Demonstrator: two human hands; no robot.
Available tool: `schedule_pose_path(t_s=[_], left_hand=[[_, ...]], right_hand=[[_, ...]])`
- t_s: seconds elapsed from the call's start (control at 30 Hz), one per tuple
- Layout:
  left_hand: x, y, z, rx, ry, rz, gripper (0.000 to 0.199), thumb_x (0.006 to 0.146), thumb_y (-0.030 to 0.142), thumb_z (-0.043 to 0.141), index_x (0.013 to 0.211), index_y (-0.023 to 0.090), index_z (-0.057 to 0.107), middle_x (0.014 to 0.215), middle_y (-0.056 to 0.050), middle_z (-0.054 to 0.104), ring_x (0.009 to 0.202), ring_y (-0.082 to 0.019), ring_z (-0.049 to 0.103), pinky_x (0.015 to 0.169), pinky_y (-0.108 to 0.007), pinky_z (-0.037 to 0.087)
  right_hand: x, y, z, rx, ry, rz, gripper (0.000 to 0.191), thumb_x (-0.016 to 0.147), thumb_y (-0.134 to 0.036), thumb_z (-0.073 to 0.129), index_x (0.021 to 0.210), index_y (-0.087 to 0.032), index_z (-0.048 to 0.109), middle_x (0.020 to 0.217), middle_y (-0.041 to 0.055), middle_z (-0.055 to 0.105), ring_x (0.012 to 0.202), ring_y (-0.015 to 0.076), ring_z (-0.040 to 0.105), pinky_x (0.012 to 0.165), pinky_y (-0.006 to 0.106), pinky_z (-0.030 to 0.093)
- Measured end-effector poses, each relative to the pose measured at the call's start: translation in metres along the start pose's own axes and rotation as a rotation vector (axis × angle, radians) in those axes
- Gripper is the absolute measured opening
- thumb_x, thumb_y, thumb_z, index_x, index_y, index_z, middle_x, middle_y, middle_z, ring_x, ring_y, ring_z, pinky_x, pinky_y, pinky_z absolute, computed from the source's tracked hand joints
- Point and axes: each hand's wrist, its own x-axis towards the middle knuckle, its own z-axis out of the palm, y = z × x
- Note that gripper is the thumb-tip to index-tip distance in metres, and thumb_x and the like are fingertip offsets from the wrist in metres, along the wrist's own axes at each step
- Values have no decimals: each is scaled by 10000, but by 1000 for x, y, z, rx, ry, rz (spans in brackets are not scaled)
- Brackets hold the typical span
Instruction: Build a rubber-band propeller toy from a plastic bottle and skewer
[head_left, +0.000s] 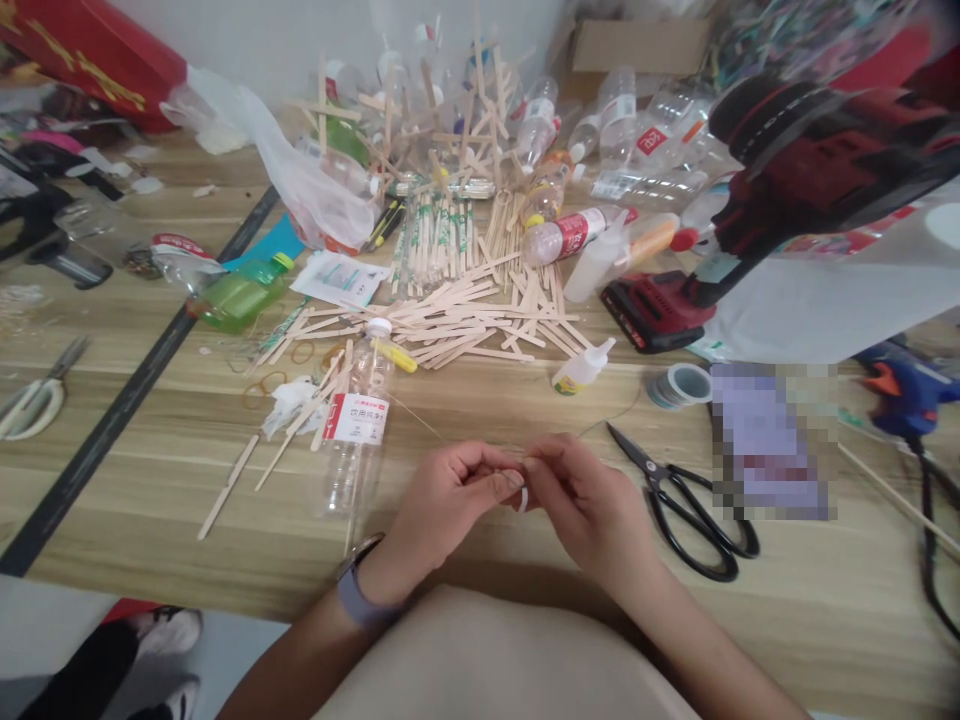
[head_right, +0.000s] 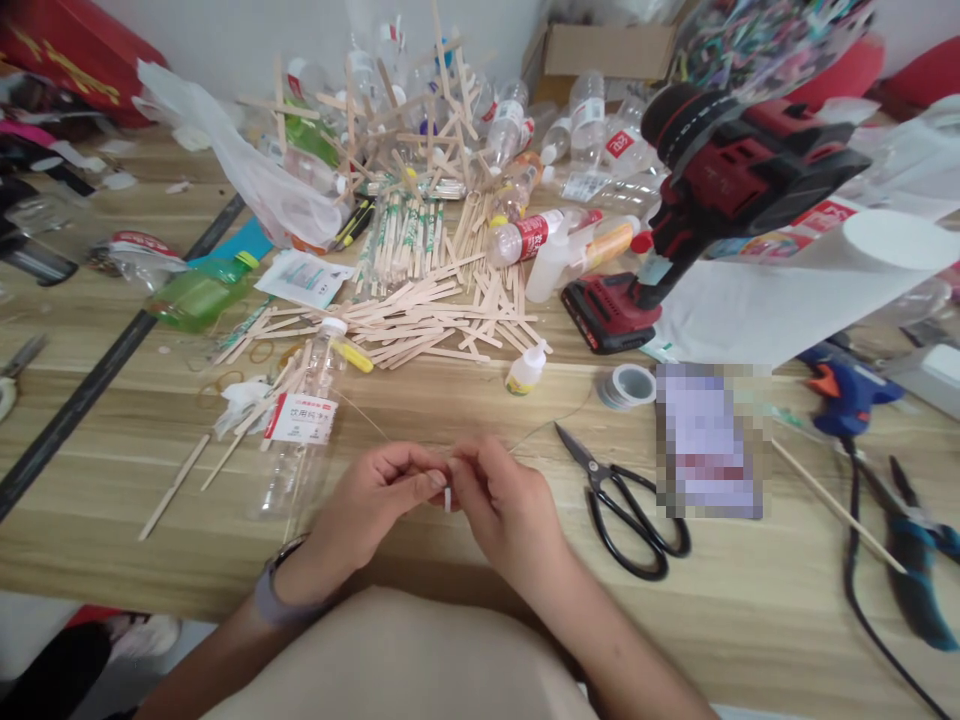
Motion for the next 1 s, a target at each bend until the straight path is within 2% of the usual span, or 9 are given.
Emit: schedule_pose_path(t_s=[0.23, 0.37, 0.5, 0.67, 1.0], left_hand=[[2, -2, 0, 63, 43, -83, 140, 727, 288, 712, 698, 155, 680, 634, 12, 656, 530, -76, 462, 490, -216, 306], [2, -1, 1, 72, 69, -139, 162, 703, 291, 675, 636, 165, 597, 581, 40, 568, 488, -63, 371, 466, -227, 246], [2, -1, 1, 94, 84, -120, 105, 680, 247, 594, 619, 179, 542, 542, 66, 463, 483, -67, 331, 468, -238, 222], [1, -2, -3, 140, 37, -110, 48, 681, 224, 532, 646, 193, 521, 562, 65, 445, 512, -83, 325, 477, -249, 216], [-2, 1, -3, 125, 55, -108, 104, 720, 267, 545, 649, 203, 505, 559, 69, 399, 521, -94, 321, 479, -260, 217]], right_hand=[[1, 4, 0, -64, -36, -73, 161, 930, -107, 497, 838, -217, 569, 609, -55, 625, 501, 81, 594, 498, 151, 430], [1, 5, 3, -91, -29, -88, 164, 919, -99, 500, 842, -216, 586, 640, -43, 638, 534, 89, 607, 522, 159, 442], [1, 4, 4, -18, -60, -2, 136, 922, -142, 511, 840, -210, 596, 651, -32, 654, 544, 101, 615, 530, 173, 461], [0, 3, 3, 111, -112, 98, 122, 917, -191, 529, 826, -204, 610, 629, -29, 661, 525, 98, 613, 482, 164, 453], [2, 1, 1, 207, -105, 187, 117, 894, -260, 568, 819, -195, 630, 708, 28, 713, 603, 140, 673, 503, 200, 512]])
